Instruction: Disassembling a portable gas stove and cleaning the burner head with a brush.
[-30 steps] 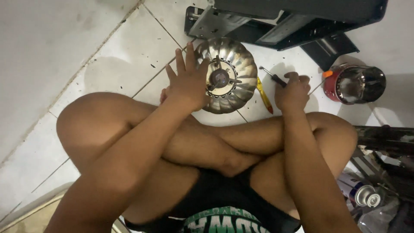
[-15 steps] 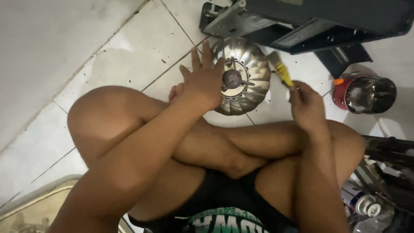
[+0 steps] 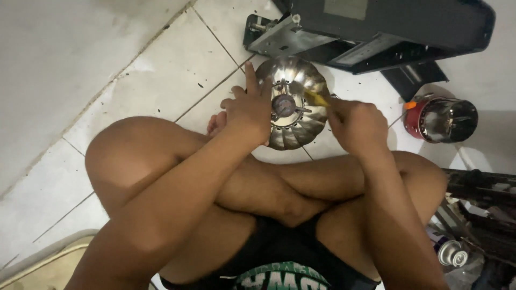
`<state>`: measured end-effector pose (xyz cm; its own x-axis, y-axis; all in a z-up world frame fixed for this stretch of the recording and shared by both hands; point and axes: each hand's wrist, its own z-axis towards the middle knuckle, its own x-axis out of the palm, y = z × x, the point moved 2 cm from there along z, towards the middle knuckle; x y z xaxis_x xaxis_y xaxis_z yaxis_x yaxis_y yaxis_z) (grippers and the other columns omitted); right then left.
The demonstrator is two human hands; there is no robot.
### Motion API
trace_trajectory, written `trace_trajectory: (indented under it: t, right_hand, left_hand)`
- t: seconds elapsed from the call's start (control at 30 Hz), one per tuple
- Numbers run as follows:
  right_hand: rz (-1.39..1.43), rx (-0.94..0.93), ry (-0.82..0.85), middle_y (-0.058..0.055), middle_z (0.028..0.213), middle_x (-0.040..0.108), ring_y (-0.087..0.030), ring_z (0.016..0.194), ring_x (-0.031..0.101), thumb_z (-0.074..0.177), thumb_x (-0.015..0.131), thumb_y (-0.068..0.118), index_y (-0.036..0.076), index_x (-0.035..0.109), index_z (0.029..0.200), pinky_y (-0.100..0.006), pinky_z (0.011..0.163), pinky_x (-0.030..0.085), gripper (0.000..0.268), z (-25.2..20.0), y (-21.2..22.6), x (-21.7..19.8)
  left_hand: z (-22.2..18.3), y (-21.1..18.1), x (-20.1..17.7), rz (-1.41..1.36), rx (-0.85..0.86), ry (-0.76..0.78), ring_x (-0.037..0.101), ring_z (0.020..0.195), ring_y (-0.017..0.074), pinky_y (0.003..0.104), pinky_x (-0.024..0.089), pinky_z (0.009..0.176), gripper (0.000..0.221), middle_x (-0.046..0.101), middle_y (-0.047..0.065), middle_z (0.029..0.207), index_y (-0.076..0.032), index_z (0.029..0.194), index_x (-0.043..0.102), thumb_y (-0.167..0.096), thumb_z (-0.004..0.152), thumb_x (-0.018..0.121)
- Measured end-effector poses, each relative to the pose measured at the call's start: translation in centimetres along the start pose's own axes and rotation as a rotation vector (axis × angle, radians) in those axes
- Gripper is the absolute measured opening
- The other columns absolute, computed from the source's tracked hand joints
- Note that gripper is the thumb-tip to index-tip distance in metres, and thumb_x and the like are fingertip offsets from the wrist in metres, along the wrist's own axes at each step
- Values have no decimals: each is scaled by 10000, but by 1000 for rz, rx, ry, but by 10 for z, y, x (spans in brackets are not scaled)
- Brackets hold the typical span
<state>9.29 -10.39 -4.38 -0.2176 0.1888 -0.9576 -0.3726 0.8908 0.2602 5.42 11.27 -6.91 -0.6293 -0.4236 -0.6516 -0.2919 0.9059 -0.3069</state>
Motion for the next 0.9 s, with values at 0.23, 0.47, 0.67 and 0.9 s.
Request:
trace_trajectory:
  t: [0.23, 0.47, 0.67, 0.9]
  right_hand:
    - [-110, -22, -73, -162, 832, 761, -403, 766, 730, 994, 665, 135, 137, 802, 1236, -527, 683, 587, 278, 0, 3, -5]
    - [225, -85, -160, -292, 952, 738, -478, 954, 706, 1042, 654, 46, -67, 755, 1209, -541, 804, 560, 225, -1, 4, -2]
    - [28, 48, -407, -250, 962, 757, -411, 937, 734, 1030, 667, 22, -42, 730, 1272, -483, 784, 594, 258, 0, 1, 3]
    - [727, 49, -155, -175, 800, 620, -222, 704, 566, 962, 654, -80, -55, 611, 1200, -333, 657, 469, 243, -24, -15, 6]
  left_hand:
    - [-5, 0, 1, 31, 9, 5, 319, 1432, 563, 730, 439, 987, 1282, -101, 314, 1669, -105, 1661, 167, -144, 670, 980]
    - [-1, -1, 0, 17, 9, 15, 301, 1435, 570, 735, 418, 987, 1309, -116, 296, 1674, -127, 1670, 138, -157, 669, 982]
    - [2, 1, 1, -8, 14, 26, 305, 1422, 577, 736, 406, 980, 1411, -121, 296, 1675, -138, 1674, 82, -132, 613, 1012]
    - [23, 20, 5, -336, 47, -87, 608, 1207, 516, 641, 534, 880, 1068, 417, 358, 1481, -41, 1641, 7, 32, 854, 723]
